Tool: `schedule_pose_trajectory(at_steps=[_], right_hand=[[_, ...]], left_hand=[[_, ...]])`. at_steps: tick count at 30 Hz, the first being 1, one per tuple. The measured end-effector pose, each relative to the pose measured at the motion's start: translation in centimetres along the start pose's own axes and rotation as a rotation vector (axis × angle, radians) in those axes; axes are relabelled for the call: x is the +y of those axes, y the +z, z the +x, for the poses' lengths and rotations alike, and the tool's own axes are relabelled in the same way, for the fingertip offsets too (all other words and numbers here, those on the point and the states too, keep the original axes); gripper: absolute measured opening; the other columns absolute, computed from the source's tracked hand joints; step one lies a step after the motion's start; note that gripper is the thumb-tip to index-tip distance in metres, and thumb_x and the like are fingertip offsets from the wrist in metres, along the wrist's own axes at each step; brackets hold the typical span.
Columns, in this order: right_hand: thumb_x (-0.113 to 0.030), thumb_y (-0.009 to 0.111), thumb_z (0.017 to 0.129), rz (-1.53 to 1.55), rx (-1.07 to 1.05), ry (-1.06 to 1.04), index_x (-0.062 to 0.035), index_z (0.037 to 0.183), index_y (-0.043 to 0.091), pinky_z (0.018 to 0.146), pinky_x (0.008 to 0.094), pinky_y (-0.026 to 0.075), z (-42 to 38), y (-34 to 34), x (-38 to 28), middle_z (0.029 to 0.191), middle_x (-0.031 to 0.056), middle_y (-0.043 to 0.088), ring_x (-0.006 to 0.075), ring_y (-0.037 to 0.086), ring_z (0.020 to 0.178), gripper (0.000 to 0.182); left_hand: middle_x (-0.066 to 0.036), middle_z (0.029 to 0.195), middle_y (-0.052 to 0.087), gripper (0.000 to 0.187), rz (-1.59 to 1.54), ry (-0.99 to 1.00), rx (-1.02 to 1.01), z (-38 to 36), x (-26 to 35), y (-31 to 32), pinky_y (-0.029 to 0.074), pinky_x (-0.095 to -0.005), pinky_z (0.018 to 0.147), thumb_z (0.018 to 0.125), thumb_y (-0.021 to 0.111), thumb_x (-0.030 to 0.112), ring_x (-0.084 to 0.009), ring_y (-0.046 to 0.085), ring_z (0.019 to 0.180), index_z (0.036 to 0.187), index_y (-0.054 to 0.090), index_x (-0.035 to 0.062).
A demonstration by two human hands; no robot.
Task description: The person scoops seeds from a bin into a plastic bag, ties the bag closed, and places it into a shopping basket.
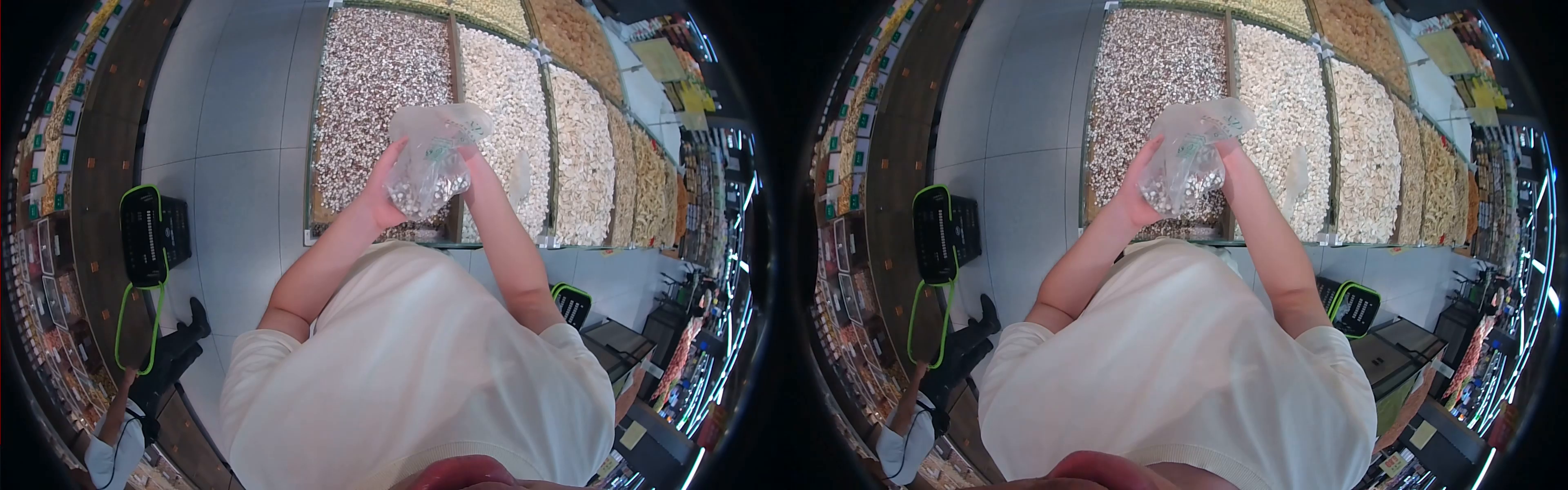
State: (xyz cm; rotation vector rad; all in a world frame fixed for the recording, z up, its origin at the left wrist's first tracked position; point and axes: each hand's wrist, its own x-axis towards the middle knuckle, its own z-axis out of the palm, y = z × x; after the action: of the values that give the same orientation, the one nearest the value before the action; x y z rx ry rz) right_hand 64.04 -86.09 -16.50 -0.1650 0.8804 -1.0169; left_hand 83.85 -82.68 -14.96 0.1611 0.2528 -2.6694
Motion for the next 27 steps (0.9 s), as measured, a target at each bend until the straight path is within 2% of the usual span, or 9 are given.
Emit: schedule_pose_trajectory(at_steps=[2, 5, 7, 11, 16, 20, 22, 27], right_hand=[[-0.034, 0.055, 0.11, 0.009, -0.04, 0.017, -0.0025, 0.138, 0.06, 0.093, 0.046, 0.064, 0.2, -0.7, -0.2, 0.126, 0.0159, 0.07, 0.0318, 0.072, 0.111, 0.043], [-0.034, 0.054, 0.11, 0.016, -0.083, 0.037, -0.0027, 0.138, 0.06, 0.094, 0.0465, 0.064, 1.2, -1.9, -0.1, 0.126, 0.016, 0.07, 0.0322, 0.072, 0.111, 0.043], [-0.035, 0.05, 0.111, 0.051, -0.007, 0.034, -0.0027, 0.138, 0.06, 0.095, 0.0475, 0.063, 1.8, -2.2, 0.1, 0.127, 0.0166, 0.07, 0.0327, 0.072, 0.112, 0.043], [-0.034, 0.05, 0.111, 0.025, -0.005, 0.027, -0.0027, 0.138, 0.06, 0.093, 0.0471, 0.064, 1.6, -1.8, -0.1, 0.126, 0.0169, 0.07, 0.0323, 0.072, 0.11, 0.043], [-0.034, 0.05, 0.111, 0.062, -0.119, 0.076, -0.002, 0.137, 0.06, 0.087, 0.0459, 0.066, 1.6, -1.7, -0.4, 0.123, 0.0168, 0.071, 0.0314, 0.074, 0.105, 0.043], [-0.034, 0.05, 0.111, 0.079, -0.126, 0.073, -0.0016, 0.137, 0.06, 0.087, 0.0464, 0.066, 1.1, -0.8, -0.6, 0.122, 0.0168, 0.071, 0.0314, 0.074, 0.105, 0.043], [-0.031, 0.052, 0.11, -0.011, -0.007, 0.01, -0.004, 0.123, 0.066, 0.085, 0.0421, 0.065, 1.0, -0.1, -0.7, 0.115, 0.0131, 0.074, 0.0273, 0.075, 0.098, 0.034], [-0.032, 0.055, 0.109, -0.072, 0.018, -0.059, -0.0048, 0.122, 0.067, 0.084, 0.0409, 0.065, 2.6, -0.6, -1.0, 0.114, 0.0118, 0.074, 0.0262, 0.075, 0.098, 0.032]], left_hand=[[-0.013, 0.139, 0.067, 0.063, 0.044, 0.04, 0.101, 0.0, -0.2, 0.6, 0.056, -0.058, 0.102, 0.107, 0.047, 0.057, -0.0337, 0.068, 0.123, 0.152, 0.053, 0.0129], [-0.012, 0.139, 0.067, 0.063, 0.049, 0.068, 0.088, 0.6, 0.0, 0.3, 0.056, -0.0582, 0.102, 0.107, 0.047, 0.057, -0.0338, 0.068, 0.123, 0.151, 0.053, 0.0131], [-0.012, 0.14, 0.066, 0.063, 0.044, 0.065, 0.073, 0.8, 0.2, 0.2, 0.056, -0.0581, 0.102, 0.107, 0.047, 0.056, -0.0335, 0.068, 0.123, 0.151, 0.053, 0.013], [-0.012, 0.14, 0.066, 0.062, 0.064, 0.067, 0.106, 0.8, 0.4, 0.4, 0.056, -0.0573, 0.102, 0.107, 0.046, 0.056, -0.0326, 0.067, 0.123, 0.151, 0.053, 0.0125], [-0.012, 0.14, 0.066, 0.062, 0.088, 0.079, 0.133, 0.8, 0.3, 1.0, 0.056, -0.0563, 0.102, 0.107, 0.046, 0.056, -0.0323, 0.067, 0.123, 0.152, 0.053, 0.0127], [-0.012, 0.139, 0.066, 0.062, 0.056, 0.074, 0.114, 1.2, 0.6, 0.6, 0.056, -0.056, 0.102, 0.107, 0.047, 0.055, -0.0323, 0.067, 0.123, 0.152, 0.052, 0.0127], [-0.011, 0.14, 0.065, 0.062, 0.061, 0.085, 0.114, 1.3, 0.6, 0.7, 0.056, -0.0564, 0.102, 0.107, 0.046, 0.055, -0.0324, 0.067, 0.123, 0.152, 0.052, 0.013], [-0.011, 0.144, 0.063, 0.064, 0.083, 0.139, 0.129, 0.7, 0.5, 1.8, 0.057, -0.0577, 0.1, 0.107, 0.043, 0.057, -0.0326, 0.065, 0.126, 0.155, 0.049, 0.014]])
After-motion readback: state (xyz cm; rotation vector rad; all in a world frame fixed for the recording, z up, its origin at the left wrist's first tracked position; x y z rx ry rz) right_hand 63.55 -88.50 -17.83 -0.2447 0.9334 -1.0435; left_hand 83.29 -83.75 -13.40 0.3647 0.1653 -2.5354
